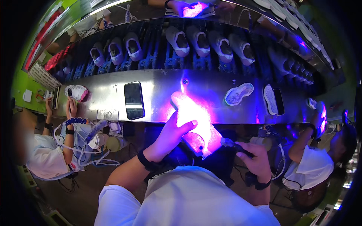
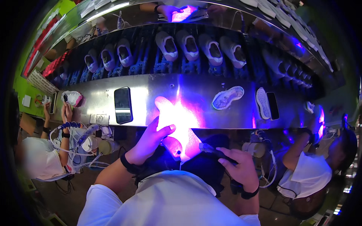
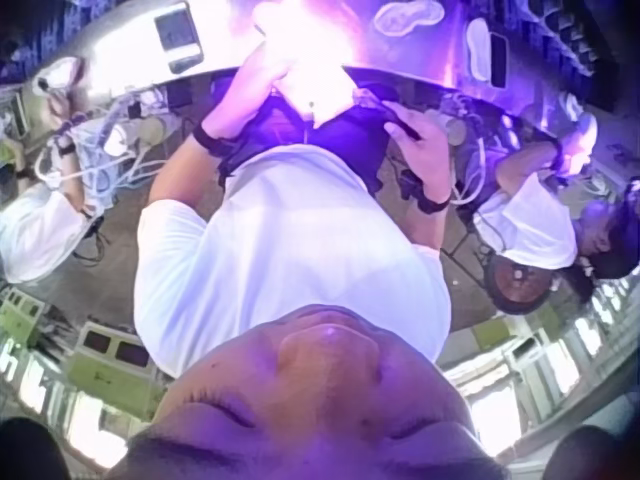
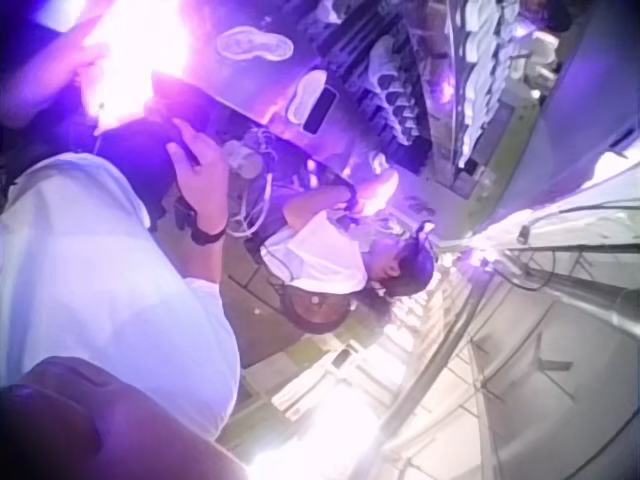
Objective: Applying adhesive or sealant to shoe components using a brush under a specialized light on an assembly line.
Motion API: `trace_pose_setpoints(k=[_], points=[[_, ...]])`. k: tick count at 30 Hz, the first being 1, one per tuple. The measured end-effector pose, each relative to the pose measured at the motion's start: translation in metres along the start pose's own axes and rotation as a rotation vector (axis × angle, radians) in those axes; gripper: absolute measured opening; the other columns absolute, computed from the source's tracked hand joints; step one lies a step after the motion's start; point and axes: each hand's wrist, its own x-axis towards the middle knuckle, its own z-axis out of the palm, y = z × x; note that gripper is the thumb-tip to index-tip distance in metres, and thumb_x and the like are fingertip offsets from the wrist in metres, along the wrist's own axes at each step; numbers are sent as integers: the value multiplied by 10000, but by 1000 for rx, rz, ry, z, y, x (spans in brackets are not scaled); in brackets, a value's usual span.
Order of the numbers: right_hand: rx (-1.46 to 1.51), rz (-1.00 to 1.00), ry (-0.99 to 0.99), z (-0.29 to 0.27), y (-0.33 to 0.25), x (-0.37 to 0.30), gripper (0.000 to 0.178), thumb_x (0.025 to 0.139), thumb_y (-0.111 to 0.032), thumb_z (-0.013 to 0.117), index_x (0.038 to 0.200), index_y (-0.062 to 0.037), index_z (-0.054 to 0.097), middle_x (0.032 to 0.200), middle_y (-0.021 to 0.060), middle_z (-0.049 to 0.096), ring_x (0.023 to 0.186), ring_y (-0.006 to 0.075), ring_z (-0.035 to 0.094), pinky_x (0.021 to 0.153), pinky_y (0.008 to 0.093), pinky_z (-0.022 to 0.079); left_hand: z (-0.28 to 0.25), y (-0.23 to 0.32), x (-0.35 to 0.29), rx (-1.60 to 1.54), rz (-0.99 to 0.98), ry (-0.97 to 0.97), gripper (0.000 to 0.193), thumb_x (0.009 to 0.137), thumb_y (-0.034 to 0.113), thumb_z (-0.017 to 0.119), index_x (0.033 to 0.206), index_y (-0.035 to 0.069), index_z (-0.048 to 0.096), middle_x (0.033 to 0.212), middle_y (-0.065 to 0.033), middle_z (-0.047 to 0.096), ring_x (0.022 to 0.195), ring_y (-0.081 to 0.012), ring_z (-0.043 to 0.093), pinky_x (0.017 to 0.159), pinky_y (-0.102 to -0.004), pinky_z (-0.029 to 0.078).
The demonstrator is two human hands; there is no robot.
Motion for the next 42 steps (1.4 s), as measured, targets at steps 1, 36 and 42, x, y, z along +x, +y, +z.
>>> trace_pose_setpoints(k=[1, 36, 42], points=[[-11, -7, -3, 1, -5, 0, 425, 811, -61, 792, 1229, -113, 736, 769, 118, 627, 642, 231, 570, 621, 341, 462, 0, 2, -4, -56, -31, 6, 619, 968, 259, 686, 1464, -25, 450, 1356, -110, 589, 1261, -206, 569, 1074, -358, 453], [7, -238, 324, 26, 15, 22, 407, 825, -1, 746, 1229, -9, 703, 888, 155, 703, 766, 265, 688, 696, 343, 529, 34, 22, -19, -1181, -646, -376, 587, 974, 363, 654, 1441, 49, 489, 1212, -191, 650, 934, -279, 707, 809, -320, 616], [82, -13, 312, 14, -25, 63, 403, 867, -41, 756, 1259, 13, 678, 1082, 206, 743, 997, 301, 738, 894, 355, 549, 16, 53, -2, -457, -218, -301, 680, 914, 68, 703, 1526, 34, 410, 1341, -87, 616, 1268, -212, 597, 1073, -390, 495]])
